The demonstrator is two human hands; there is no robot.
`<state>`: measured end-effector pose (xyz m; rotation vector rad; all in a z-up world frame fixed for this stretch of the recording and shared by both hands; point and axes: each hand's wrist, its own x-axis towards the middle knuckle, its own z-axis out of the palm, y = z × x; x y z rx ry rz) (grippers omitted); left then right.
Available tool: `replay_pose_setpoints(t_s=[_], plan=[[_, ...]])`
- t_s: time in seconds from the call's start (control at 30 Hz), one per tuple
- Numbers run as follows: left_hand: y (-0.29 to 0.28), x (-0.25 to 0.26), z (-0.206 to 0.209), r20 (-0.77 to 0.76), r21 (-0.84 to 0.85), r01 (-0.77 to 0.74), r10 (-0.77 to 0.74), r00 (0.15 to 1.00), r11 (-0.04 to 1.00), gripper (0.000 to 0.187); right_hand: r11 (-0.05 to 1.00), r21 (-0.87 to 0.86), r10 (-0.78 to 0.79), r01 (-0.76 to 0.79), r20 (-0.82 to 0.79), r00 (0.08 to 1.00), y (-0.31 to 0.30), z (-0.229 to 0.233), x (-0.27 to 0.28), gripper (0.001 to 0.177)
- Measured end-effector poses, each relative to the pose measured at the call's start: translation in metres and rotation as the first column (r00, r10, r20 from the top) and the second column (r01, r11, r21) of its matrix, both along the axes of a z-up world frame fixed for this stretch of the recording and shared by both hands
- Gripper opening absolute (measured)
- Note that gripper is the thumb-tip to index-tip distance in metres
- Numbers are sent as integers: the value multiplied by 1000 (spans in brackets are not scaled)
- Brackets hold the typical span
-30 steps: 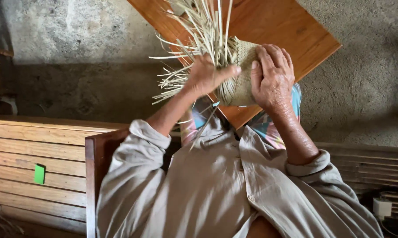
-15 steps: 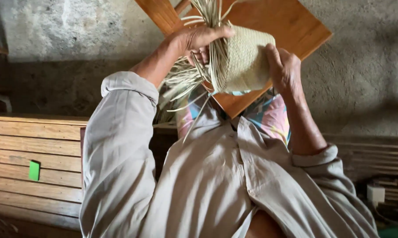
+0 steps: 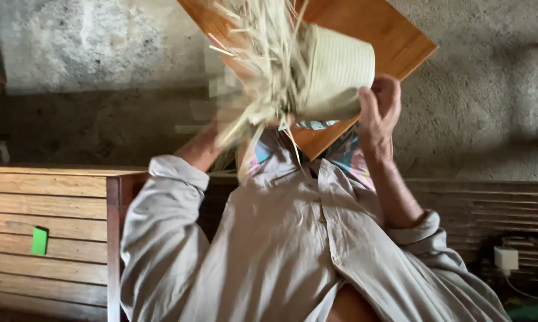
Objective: Weaving a hat by hand using dried plant fibers
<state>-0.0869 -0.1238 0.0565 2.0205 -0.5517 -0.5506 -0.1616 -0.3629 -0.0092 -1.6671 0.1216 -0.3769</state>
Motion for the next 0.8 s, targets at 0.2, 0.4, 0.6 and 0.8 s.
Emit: replay_pose_setpoints(t_s=[0.2, 0.4, 0.6, 0.8], plan=[[5, 1, -12, -105, -135, -10, -4, 994, 991, 41, 994, 90, 70, -66, -40, 997, -12, -26, 8, 40], [18, -2, -42, -222, -274, -65, 3, 975, 960, 46, 869, -495, 192, -20, 299, 935, 5, -3, 49, 24], [20, -2, -87, -342, -393, -124, -20, 939, 911, 54, 836, -549, 205, 11, 331, 921, 17, -3, 48, 34], [18, -4, -130, -439, -503, -197, -52, 897, 841, 63, 831, -556, 228, -10, 325, 918, 18, 6, 44, 37]])
